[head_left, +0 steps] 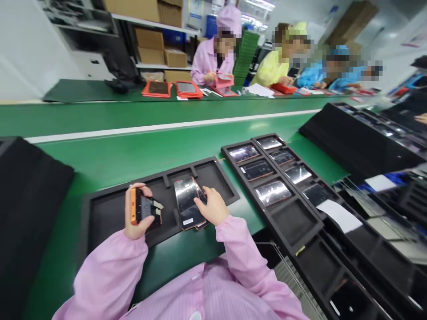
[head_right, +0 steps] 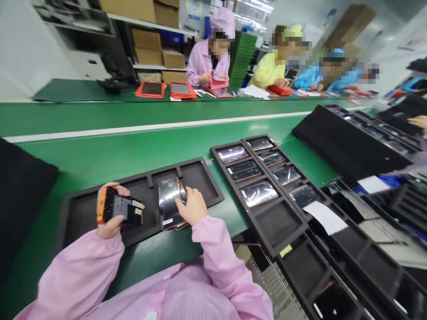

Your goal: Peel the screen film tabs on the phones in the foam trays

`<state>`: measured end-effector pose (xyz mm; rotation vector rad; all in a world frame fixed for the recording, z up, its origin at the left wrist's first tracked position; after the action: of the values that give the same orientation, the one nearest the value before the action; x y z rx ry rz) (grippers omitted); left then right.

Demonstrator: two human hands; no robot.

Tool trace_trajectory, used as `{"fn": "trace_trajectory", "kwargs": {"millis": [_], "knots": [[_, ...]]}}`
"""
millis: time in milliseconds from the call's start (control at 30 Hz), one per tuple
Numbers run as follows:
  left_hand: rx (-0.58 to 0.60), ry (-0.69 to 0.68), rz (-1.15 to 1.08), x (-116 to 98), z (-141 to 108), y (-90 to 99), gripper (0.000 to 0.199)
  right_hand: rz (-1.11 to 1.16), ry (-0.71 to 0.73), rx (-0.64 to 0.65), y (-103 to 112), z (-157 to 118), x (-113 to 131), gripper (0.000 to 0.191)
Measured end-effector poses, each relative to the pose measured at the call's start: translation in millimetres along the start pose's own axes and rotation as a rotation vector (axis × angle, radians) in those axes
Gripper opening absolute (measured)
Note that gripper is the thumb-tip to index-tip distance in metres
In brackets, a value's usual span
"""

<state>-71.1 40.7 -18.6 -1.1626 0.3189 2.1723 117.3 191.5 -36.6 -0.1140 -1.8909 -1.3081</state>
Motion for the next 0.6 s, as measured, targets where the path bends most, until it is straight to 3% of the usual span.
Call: {"fn": "trace_trajectory", "kwargs": {"millis": [133,267,600], "knots": [[0.139,-0.08,-0.071,0.0,-5.0,-2.1,0.07,-0.119,-0.119,0.111,-7.2,26.3,5.5,0.045],[0.184,-0.128,-0.087,-7.5,-1.8,-2.7,0.071,-0.099,-0.181,0.198,-11.3,46.9,6.9,0.041],[0.201,-0.185,-0.084,-10.3,1.3,-4.0,0.072,0.038,-0.05,0.158,-8.2,42.6,30.4,0.032]]}}
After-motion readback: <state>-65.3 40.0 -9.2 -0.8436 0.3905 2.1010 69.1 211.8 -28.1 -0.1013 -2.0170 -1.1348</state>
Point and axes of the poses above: each hand's wrist, its own z-axis towards the middle knuckle, its own y-axis out of the back of the hand, x = y × z, the point moved 6 cm from there along z, towards the middle knuckle, and after that the axes turned 6 degrees about -y, right-handed, at the moved point
